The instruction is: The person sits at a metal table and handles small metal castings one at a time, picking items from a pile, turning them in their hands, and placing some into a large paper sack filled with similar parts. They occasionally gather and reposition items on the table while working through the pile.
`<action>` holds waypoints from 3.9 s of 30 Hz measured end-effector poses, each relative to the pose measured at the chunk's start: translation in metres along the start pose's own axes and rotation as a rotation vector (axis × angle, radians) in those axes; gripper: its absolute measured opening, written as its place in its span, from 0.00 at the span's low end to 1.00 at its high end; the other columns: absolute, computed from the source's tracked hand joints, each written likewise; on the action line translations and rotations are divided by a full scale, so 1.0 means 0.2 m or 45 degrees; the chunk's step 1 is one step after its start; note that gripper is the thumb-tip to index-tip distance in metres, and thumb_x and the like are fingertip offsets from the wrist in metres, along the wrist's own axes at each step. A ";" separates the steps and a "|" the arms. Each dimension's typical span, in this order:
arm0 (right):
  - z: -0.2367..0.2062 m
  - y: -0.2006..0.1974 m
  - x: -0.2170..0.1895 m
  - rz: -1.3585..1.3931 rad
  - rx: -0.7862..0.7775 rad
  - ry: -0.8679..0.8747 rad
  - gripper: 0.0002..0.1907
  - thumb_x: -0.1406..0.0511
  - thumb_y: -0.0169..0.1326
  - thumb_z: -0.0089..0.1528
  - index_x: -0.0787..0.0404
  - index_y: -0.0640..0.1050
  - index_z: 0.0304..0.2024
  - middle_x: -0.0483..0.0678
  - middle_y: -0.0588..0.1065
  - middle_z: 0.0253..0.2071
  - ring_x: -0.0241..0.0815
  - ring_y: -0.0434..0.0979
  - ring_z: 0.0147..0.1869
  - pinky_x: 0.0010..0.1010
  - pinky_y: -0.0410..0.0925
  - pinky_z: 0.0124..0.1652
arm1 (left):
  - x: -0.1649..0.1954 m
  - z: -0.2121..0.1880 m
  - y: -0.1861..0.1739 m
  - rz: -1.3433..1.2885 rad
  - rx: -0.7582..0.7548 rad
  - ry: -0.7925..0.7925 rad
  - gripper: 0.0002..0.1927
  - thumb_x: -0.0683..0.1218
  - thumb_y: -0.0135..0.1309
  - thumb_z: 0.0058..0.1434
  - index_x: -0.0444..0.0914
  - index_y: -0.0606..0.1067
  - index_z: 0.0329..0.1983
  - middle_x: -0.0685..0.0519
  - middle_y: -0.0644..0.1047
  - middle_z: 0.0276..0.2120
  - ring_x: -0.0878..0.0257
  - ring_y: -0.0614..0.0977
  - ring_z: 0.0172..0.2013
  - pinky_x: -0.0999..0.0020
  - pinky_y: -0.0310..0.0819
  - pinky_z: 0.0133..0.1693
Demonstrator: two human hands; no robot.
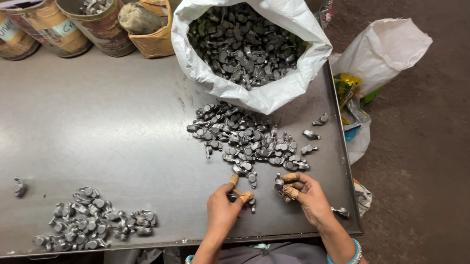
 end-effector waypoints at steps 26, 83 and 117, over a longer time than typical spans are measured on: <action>-0.04 0.45 -0.04 -1.213 0.323 -0.223 0.15 0.74 0.59 0.56 0.63 0.76 0.46 0.50 0.78 0.41 0.45 0.82 0.41 0.34 0.74 0.41 | -0.18 -0.08 -0.11 -1.521 -0.252 -0.797 0.29 0.60 0.46 0.69 0.30 0.78 0.54 0.46 0.84 0.34 0.65 0.83 0.24 0.77 0.66 0.18; -0.02 0.22 -0.08 0.423 -0.193 -0.017 0.18 0.76 0.58 0.58 0.68 0.75 0.51 0.55 0.78 0.52 0.46 0.80 0.54 0.42 0.74 0.55 | -0.01 0.03 -0.18 -1.486 -0.652 -0.729 0.21 0.45 0.57 0.64 0.31 0.78 0.58 0.45 0.84 0.35 0.63 0.84 0.26 0.74 0.74 0.20; -0.13 0.85 -0.11 -1.720 -0.104 -1.163 0.27 0.56 0.72 0.44 0.51 0.81 0.45 0.46 0.77 0.43 0.52 0.77 0.43 0.45 0.74 0.42 | 0.80 0.66 -0.41 -0.917 -0.030 0.330 0.30 0.56 0.70 0.54 0.34 0.79 0.53 0.47 0.82 0.46 0.63 0.82 0.45 0.67 0.77 0.48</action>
Point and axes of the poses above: each hand's wrist, its own z-axis towards the middle knuckle, its own y-axis out of the palm, x = y × z, the point moved 1 cm from there along z, towards the middle knuckle
